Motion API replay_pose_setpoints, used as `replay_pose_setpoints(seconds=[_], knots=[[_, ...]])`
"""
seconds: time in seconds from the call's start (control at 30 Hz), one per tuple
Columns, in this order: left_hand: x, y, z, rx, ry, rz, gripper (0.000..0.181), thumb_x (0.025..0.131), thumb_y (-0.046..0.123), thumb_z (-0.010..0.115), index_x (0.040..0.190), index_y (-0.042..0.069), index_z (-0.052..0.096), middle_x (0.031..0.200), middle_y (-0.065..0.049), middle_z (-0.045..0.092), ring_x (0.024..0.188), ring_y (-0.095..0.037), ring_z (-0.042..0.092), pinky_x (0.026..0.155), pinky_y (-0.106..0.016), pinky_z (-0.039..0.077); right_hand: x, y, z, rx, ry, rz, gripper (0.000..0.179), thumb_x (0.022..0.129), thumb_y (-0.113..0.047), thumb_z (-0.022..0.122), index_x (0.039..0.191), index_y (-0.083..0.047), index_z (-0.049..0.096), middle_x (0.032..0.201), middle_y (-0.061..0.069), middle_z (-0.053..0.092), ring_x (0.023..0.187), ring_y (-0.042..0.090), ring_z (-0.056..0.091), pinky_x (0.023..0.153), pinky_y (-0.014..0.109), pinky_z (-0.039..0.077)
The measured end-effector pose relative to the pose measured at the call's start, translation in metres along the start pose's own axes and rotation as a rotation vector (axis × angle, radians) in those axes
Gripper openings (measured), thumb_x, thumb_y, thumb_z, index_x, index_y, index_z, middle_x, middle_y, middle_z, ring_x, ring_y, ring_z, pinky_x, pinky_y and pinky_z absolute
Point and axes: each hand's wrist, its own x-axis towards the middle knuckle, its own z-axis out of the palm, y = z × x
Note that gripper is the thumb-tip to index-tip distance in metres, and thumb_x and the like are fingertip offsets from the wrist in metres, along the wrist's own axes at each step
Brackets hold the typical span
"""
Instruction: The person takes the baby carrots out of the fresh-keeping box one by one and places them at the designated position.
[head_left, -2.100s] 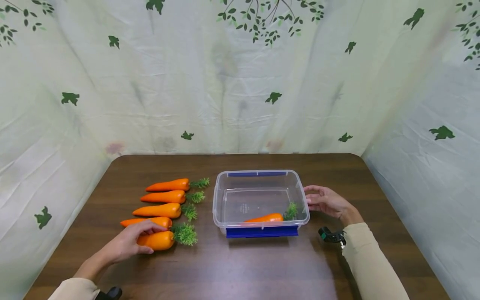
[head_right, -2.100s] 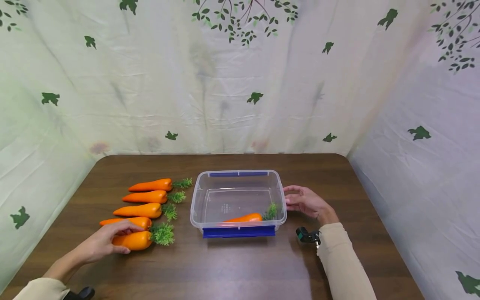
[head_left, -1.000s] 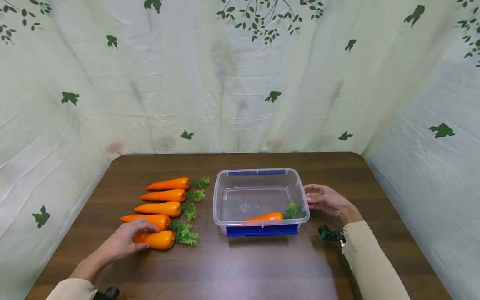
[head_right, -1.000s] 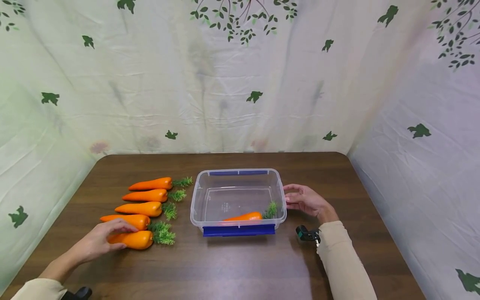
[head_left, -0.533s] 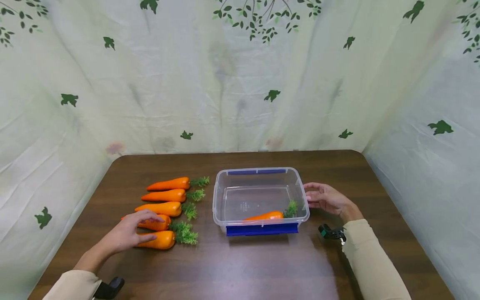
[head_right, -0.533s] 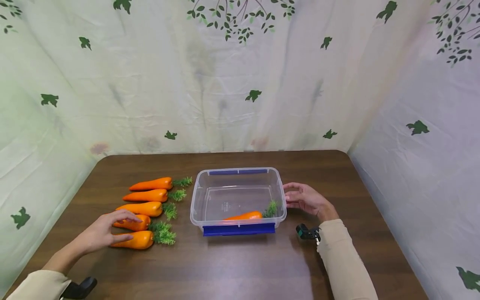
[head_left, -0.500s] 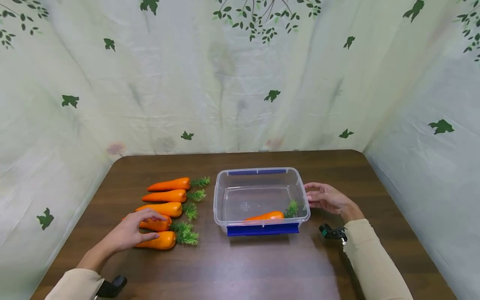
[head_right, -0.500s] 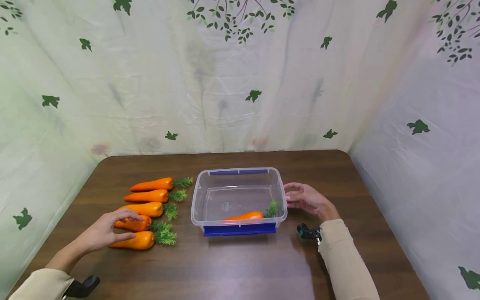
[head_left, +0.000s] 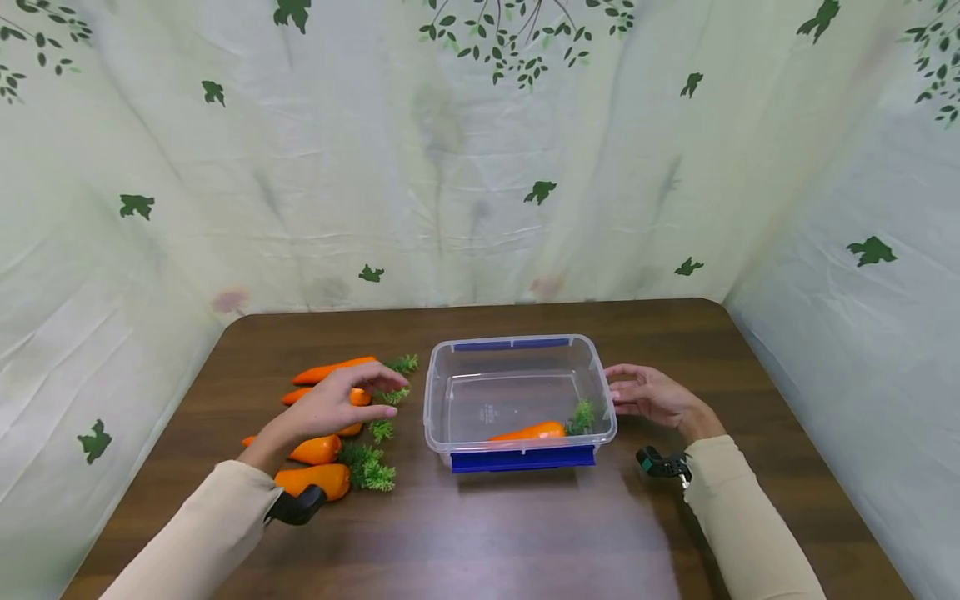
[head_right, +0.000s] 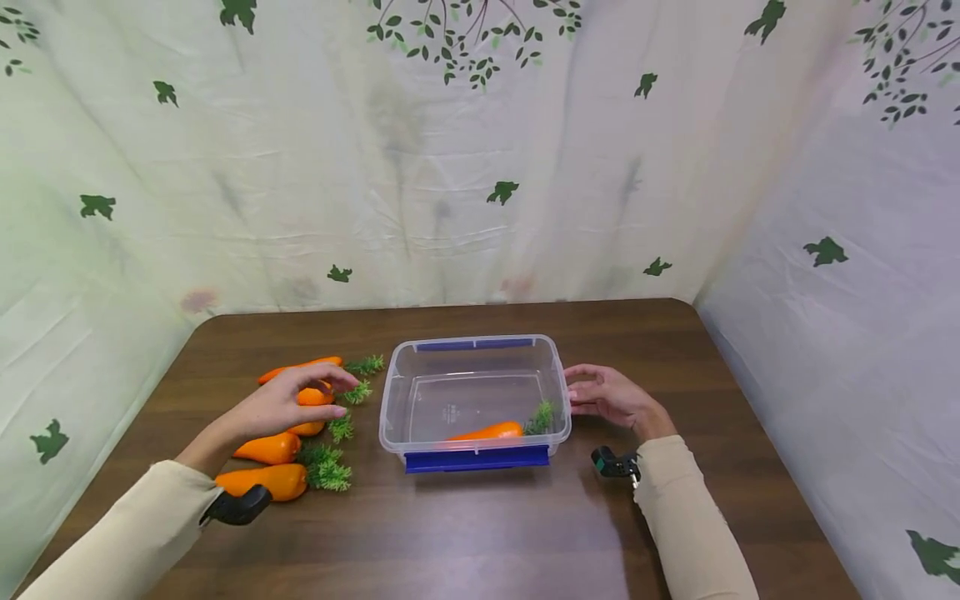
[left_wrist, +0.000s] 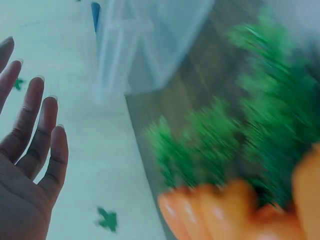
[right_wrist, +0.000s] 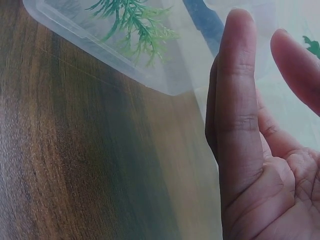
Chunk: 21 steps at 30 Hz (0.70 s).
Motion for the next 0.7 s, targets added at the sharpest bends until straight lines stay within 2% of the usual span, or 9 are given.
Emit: replay_pose_setpoints(seconds=[0.17, 0.33, 0.5, 0.7], knots=[[0.029, 0.014, 0.007, -0.021, -0.056, 0.033, 0.033, 0.087, 0.017, 0.072, 0.119, 0.011, 0.063, 0.114, -0.004, 0.064, 0.098, -0.015, 0.058, 0.085, -0.034, 0.049, 0.001, 0.000, 0.000, 0.000, -0.004, 0.005, 0.030, 0.093, 0.009, 0.052, 0.118, -0.006, 0.051, 0.099, 0.008, 0.071, 0.088, 0.019, 0.069, 0.081, 0.034, 0.055], [0.058, 0.026, 0.014, -0.080, -0.115, 0.075, 0.034, 0.087, 0.012, 0.071, 0.119, 0.007, 0.063, 0.111, -0.006, 0.065, 0.099, -0.019, 0.058, 0.088, -0.041, 0.050, 0.002, 0.000, -0.001, 0.011, -0.003, 0.012, 0.030, 0.093, 0.010, 0.052, 0.118, -0.006, 0.050, 0.098, 0.008, 0.071, 0.087, 0.019, 0.069, 0.081, 0.033, 0.055], [0.087, 0.039, 0.025, -0.144, -0.195, 0.069, 0.035, 0.088, 0.012, 0.071, 0.121, 0.007, 0.062, 0.114, -0.007, 0.064, 0.104, -0.022, 0.059, 0.093, -0.045, 0.048, 0.001, -0.001, 0.000, 0.003, 0.002, 0.000, 0.030, 0.092, 0.009, 0.054, 0.119, -0.005, 0.050, 0.099, 0.009, 0.072, 0.087, 0.020, 0.070, 0.079, 0.034, 0.056], [0.116, 0.050, 0.041, -0.151, -0.270, 0.065, 0.038, 0.089, 0.014, 0.070, 0.125, 0.006, 0.061, 0.118, -0.007, 0.063, 0.106, -0.021, 0.059, 0.095, -0.039, 0.048, 0.001, -0.001, 0.000, -0.009, 0.009, 0.002, 0.031, 0.092, 0.009, 0.055, 0.120, -0.003, 0.048, 0.098, 0.009, 0.071, 0.087, 0.020, 0.070, 0.080, 0.034, 0.056]])
